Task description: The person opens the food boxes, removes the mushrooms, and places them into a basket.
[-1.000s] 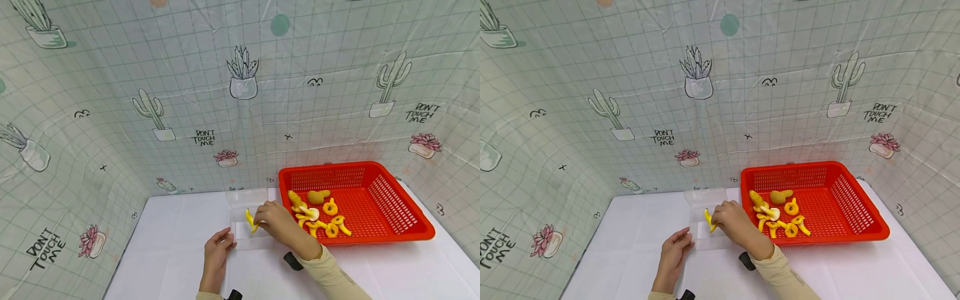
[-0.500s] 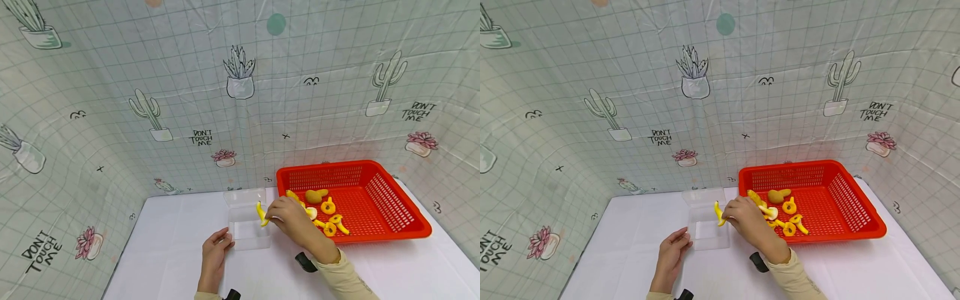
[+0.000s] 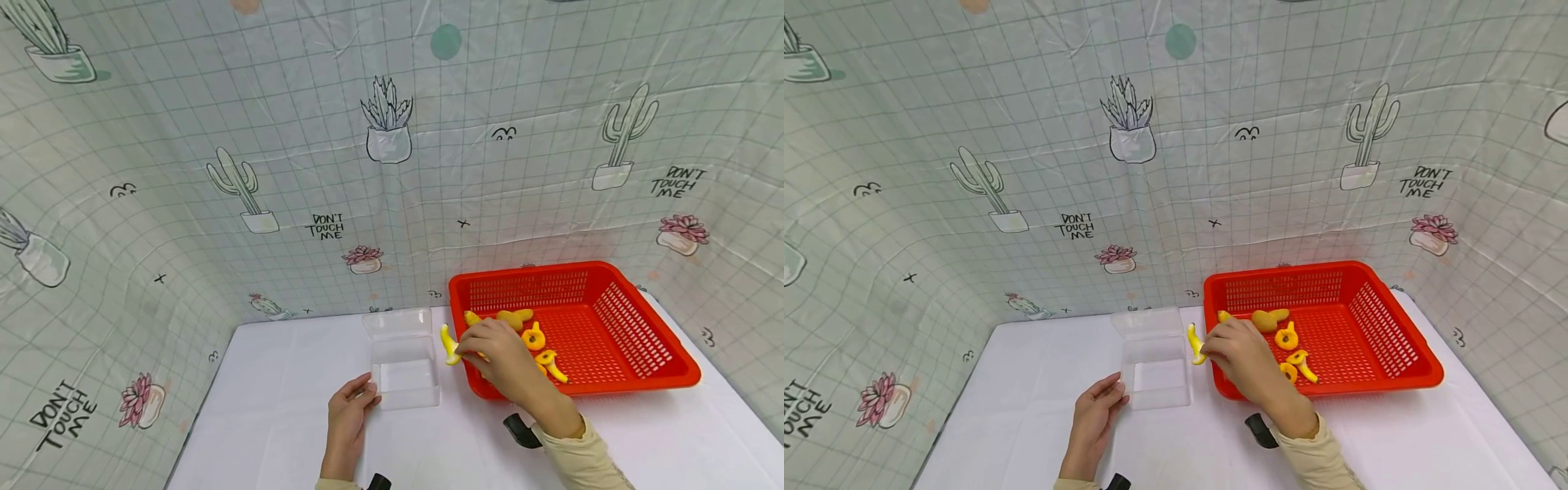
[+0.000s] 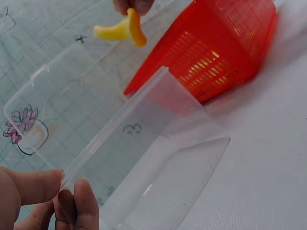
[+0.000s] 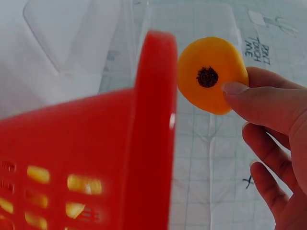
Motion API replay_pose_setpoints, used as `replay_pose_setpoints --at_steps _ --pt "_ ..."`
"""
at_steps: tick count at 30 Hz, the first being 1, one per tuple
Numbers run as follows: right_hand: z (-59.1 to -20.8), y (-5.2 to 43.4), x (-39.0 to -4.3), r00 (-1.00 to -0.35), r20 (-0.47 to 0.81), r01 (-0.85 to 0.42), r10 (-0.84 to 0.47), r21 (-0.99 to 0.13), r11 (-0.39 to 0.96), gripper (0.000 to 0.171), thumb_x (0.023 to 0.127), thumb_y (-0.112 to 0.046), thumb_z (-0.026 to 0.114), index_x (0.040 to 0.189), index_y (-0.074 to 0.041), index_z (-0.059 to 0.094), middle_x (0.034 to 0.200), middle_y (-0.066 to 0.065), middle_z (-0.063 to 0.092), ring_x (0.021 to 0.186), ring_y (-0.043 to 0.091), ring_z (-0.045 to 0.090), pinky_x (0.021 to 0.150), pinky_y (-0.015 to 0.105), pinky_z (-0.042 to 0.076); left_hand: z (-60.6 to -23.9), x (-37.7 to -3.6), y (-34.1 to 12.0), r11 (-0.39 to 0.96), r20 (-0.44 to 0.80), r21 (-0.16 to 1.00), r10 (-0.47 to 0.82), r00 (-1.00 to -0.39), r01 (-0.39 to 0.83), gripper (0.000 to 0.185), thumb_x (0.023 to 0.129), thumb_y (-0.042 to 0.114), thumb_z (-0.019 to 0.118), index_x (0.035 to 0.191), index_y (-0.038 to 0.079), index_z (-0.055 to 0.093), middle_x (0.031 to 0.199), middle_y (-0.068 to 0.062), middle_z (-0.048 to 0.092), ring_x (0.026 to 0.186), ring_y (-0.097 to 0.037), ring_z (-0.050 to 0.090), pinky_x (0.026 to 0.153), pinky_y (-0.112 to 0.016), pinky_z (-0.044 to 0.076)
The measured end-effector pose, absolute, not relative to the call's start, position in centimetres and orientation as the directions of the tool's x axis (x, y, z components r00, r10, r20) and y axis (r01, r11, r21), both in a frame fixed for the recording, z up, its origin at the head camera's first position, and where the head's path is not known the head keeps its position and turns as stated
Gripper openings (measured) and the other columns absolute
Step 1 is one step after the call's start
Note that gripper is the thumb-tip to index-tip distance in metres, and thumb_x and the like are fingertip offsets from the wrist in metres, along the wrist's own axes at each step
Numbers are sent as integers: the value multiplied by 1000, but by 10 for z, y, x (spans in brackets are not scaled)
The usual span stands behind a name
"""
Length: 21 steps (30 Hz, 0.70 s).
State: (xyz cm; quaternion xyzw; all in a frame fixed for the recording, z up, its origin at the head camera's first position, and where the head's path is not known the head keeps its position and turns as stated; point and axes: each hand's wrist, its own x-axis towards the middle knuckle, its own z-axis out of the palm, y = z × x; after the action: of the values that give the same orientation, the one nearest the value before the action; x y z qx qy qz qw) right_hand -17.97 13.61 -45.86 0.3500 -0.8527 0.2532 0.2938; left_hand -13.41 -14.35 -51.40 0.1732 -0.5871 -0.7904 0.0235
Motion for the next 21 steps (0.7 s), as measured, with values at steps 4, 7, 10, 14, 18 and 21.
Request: replay_pose_setpoints --at_steps 4,7,10,14,18,21 --pt "-458 142 -177 -600 665 -730 -444 -229 644 34 62 3 98 84 -16 80 90 -6 73 89 17 62 84 43 54 -514 -133 -144 -304 -251 937 -239 -938 -173 38 98 -13 63 133 -23 55 103 -8 62 87 -9 63 76 -18 60" --pt "-458 146 -175 -607 663 -724 -438 -235 648 35 62 4 98 85 -15 80 90 -6 73 90 17 62 88 45 55 -515 -133 -145 -303 -254 936 -233 -939 -178 38 99 -12 63 134 -22 54 105 -10 61 87 -9 63 77 -18 60" --pt "-457 150 -174 -597 676 -728 -432 -230 646 35 62 5 98 86 -15 81 91 -6 74 90 17 61 88 46 55 -515 -133 -145 -301 -254 937 -230 -940 -180 38 99 -12 62 135 -22 54 105 -10 61 87 -9 63 77 -18 60" --pt "-457 154 -172 -596 682 -725 -423 -231 649 36 62 6 98 87 -14 81 92 -5 75 90 18 61 85 46 56 -515 -133 -144 -296 -249 939 -231 -940 -176 38 99 -12 61 135 -23 54 104 -10 61 86 -8 63 77 -18 60" --pt "-457 158 -171 -602 680 -721 -417 -239 651 37 61 7 97 87 -14 81 92 -5 75 92 19 62 86 48 56 -514 -133 -143 -299 -249 938 -238 -939 -173 37 98 -13 61 133 -23 55 100 -5 61 85 -8 63 76 -18 60" --pt "-457 161 -170 -601 682 -722 -417 -241 648 38 60 8 97 87 -14 81 92 -5 75 94 20 64 89 50 55 -513 -133 -143 -300 -247 938 -239 -939 -171 37 98 -13 62 133 -24 55 98 -3 60 85 -8 62 76 -18 60"
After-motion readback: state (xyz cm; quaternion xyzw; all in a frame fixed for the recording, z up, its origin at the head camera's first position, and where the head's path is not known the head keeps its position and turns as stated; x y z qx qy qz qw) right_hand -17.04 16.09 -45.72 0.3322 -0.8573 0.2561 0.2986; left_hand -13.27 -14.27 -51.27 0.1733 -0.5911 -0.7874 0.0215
